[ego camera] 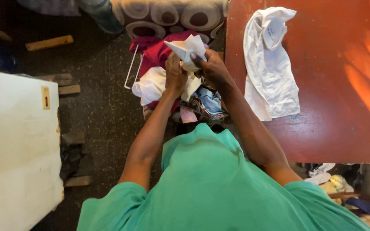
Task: The person folds white shirts on a red table. They pick up each shirt, lay it flat, fold the sleeves and sides, then fold the body into a compact rectangle and place it on a growing stack of folded shirts.
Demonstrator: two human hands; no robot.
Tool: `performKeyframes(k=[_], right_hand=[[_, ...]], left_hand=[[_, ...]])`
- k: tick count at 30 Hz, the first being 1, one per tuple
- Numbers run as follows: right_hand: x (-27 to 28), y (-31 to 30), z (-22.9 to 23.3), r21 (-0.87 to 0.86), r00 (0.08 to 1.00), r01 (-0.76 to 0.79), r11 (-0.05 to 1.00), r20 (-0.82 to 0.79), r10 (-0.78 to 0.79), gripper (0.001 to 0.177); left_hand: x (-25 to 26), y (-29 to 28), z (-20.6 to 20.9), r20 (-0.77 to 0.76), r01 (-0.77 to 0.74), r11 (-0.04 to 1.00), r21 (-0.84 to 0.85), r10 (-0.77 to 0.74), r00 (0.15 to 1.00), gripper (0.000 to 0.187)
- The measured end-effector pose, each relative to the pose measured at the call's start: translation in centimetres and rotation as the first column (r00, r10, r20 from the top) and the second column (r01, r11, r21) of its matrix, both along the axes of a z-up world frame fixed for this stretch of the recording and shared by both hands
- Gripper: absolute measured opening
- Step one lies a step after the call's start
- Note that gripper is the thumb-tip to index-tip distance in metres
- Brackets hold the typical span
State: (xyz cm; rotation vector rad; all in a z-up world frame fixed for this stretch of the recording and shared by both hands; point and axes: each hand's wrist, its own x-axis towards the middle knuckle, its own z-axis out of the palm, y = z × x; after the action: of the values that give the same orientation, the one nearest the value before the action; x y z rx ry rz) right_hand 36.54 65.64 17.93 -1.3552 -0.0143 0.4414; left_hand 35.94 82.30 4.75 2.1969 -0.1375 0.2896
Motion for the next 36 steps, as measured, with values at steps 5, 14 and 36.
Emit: performKeyframes(k=[5,14,36], right_hand=[[-0.4,-2.1,1.4,0.186,0.972,0.221,0.957,0.034,-0.231,0.05],[-2.5,0.8,-8.8,-0.534,0.944,0.079,0.842,0.311,0.108,0.117],[-5.2,-12.1,7.1,0.539,0.867,0.351,0.765,0.12,-0.483,0.042]], left_hand=[[3.7,1.1,0.1,-0.025,-0.048,0.987,-0.155,0.044,0.999,0.032],[4.4,2.4,9.8,0.054,-0.081,0.94,-0.331,0.104,0.993,0.034],[-2.6,-9.9,9.6,-0.147,0.531,0.847,-0.025,-0.528,0.836,0.067]])
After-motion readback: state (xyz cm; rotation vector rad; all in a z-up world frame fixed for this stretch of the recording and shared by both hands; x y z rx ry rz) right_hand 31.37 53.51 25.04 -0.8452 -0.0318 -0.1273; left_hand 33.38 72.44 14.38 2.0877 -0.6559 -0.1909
